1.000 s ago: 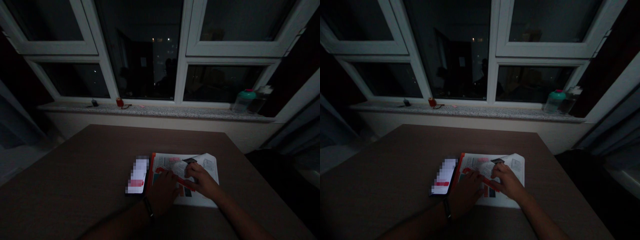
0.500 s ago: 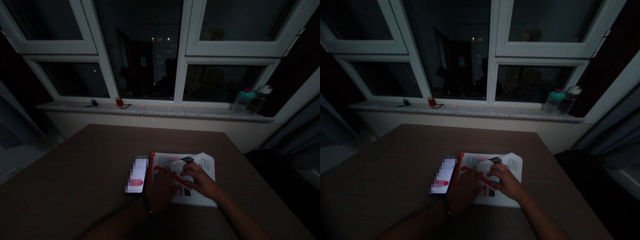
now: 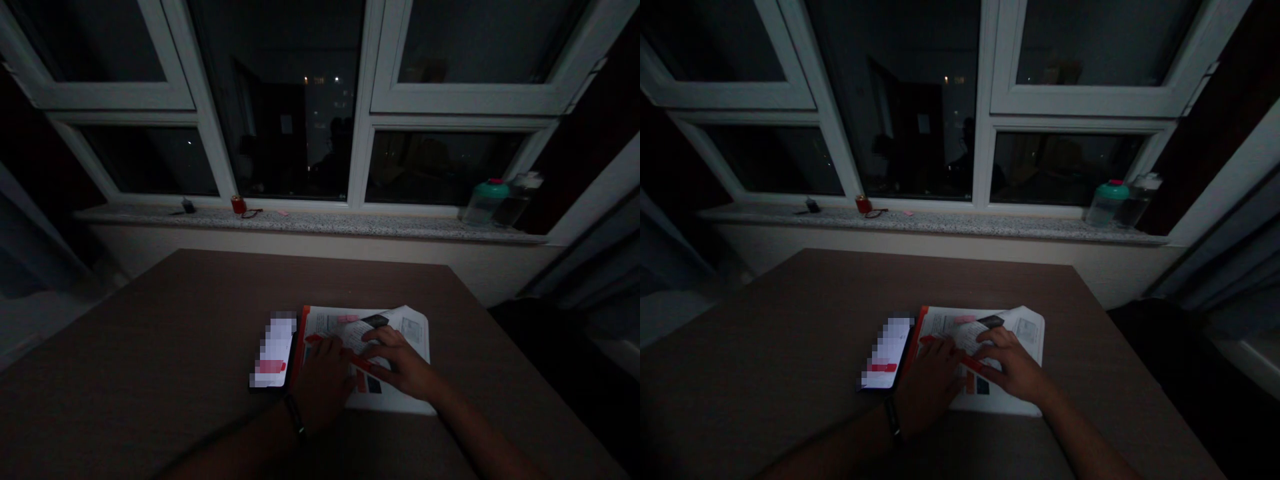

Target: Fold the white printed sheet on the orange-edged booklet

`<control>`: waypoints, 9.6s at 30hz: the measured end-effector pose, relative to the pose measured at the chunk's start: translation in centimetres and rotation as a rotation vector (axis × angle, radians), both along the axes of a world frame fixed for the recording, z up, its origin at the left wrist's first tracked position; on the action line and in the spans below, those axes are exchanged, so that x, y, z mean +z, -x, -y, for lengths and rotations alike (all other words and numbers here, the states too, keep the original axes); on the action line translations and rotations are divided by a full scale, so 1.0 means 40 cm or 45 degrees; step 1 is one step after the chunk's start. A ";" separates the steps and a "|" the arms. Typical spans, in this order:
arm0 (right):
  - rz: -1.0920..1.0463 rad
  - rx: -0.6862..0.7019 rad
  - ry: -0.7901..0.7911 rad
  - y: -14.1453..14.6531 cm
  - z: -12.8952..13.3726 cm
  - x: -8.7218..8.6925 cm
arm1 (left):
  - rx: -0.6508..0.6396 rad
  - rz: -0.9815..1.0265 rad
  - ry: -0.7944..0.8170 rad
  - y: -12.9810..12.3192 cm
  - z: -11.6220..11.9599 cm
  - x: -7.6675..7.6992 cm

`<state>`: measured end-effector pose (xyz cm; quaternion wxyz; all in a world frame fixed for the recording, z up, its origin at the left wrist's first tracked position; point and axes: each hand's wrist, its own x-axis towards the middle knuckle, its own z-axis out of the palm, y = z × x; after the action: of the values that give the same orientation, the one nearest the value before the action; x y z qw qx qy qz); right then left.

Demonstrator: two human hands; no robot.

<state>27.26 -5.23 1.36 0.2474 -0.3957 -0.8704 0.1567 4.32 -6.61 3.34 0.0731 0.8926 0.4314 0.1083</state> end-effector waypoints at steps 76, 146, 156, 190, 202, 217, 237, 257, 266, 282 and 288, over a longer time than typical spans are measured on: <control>-0.008 0.181 0.253 -0.062 -0.008 0.015 | -0.014 0.022 0.080 0.046 -0.023 -0.006; -0.117 0.144 0.163 -0.059 -0.006 -0.017 | 0.193 -0.082 -0.028 0.040 0.015 -0.017; -0.132 0.153 0.128 -0.061 -0.008 -0.021 | 0.265 -0.220 0.043 0.031 0.022 0.005; -0.161 0.144 0.098 -0.058 -0.007 -0.027 | 0.235 -0.221 0.055 0.022 0.029 -0.002; -0.165 0.141 0.102 -0.058 -0.006 -0.023 | 0.232 -0.193 0.058 0.026 0.028 -0.009; -0.160 0.130 0.115 -0.057 -0.007 -0.027 | 0.279 -0.100 0.072 0.038 0.015 0.011; -0.162 0.122 0.136 -0.055 -0.008 -0.025 | 0.112 -0.062 -0.053 0.048 0.009 -0.020; -0.180 0.136 0.152 -0.054 -0.007 -0.023 | 0.174 -0.122 0.062 0.035 0.019 -0.037; -0.182 0.136 0.147 -0.055 -0.007 -0.023 | 0.172 -0.130 0.087 0.034 0.017 -0.027; -0.187 0.126 0.137 -0.055 -0.008 -0.027 | 0.237 -0.164 0.033 0.034 0.018 -0.030; -0.203 0.128 0.153 -0.057 -0.009 -0.031 | 0.246 -0.200 0.045 0.032 0.020 -0.022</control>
<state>29.56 -4.86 0.11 0.2838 -0.3519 -0.8557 0.2517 3.04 -7.42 2.45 0.0441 0.8512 0.5217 0.0370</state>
